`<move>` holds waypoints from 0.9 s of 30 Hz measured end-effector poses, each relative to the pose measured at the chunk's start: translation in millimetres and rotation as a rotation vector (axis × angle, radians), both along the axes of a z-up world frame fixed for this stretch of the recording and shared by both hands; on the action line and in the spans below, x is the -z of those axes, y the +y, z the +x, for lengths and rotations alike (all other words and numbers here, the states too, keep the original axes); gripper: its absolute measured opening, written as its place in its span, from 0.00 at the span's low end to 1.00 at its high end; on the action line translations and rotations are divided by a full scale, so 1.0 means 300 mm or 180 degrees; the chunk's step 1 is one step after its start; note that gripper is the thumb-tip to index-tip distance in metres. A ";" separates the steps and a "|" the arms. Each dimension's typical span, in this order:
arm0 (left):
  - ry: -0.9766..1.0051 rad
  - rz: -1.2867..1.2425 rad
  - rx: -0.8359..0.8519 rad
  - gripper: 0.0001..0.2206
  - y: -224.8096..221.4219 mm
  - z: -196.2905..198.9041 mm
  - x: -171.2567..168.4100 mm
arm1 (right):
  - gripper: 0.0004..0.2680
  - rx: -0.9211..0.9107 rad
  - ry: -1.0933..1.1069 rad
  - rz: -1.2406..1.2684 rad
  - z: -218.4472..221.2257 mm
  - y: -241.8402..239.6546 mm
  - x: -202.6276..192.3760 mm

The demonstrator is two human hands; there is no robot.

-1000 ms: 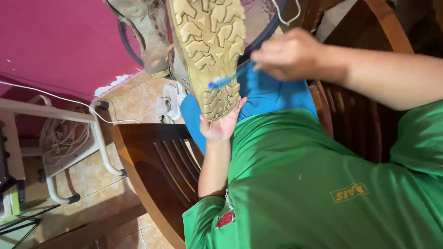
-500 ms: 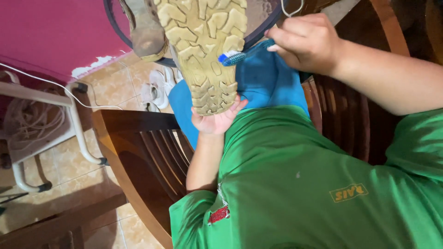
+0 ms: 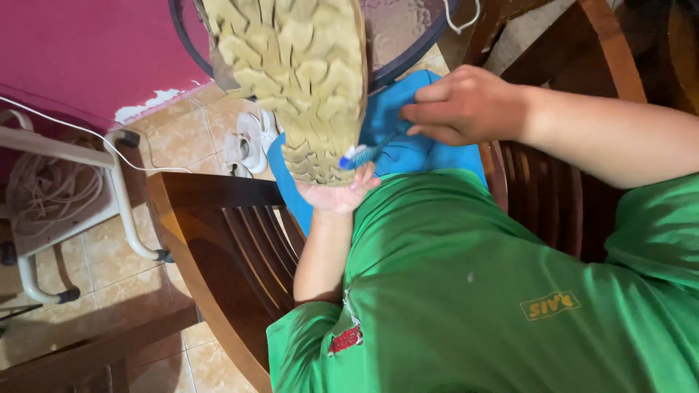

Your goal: Scrubbing the upper and sole of a boot using a toothbrush to remove dirt.

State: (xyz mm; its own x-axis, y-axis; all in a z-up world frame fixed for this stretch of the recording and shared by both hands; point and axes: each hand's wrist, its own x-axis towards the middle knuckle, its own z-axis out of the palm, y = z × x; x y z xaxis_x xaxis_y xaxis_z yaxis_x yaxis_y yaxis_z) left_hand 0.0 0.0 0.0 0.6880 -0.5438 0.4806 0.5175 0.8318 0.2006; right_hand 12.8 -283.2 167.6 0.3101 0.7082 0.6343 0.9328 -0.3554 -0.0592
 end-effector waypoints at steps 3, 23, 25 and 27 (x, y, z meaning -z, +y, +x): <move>-0.0095 0.0058 -0.0064 0.43 -0.003 0.015 -0.013 | 0.10 -0.0037 -0.0052 -0.0013 0.000 0.003 -0.036; -0.0495 0.0328 -0.0776 0.43 0.101 -0.162 0.188 | 0.09 -0.0209 -0.0816 0.0004 -0.053 0.061 -0.048; -0.0567 0.0340 -0.0859 0.43 0.106 -0.153 0.191 | 0.11 0.0081 -0.0962 0.0185 -0.042 0.021 -0.039; -0.0604 0.0349 -0.0960 0.43 0.053 -0.062 0.089 | 0.11 0.0172 -0.0894 0.0251 -0.038 -0.014 0.017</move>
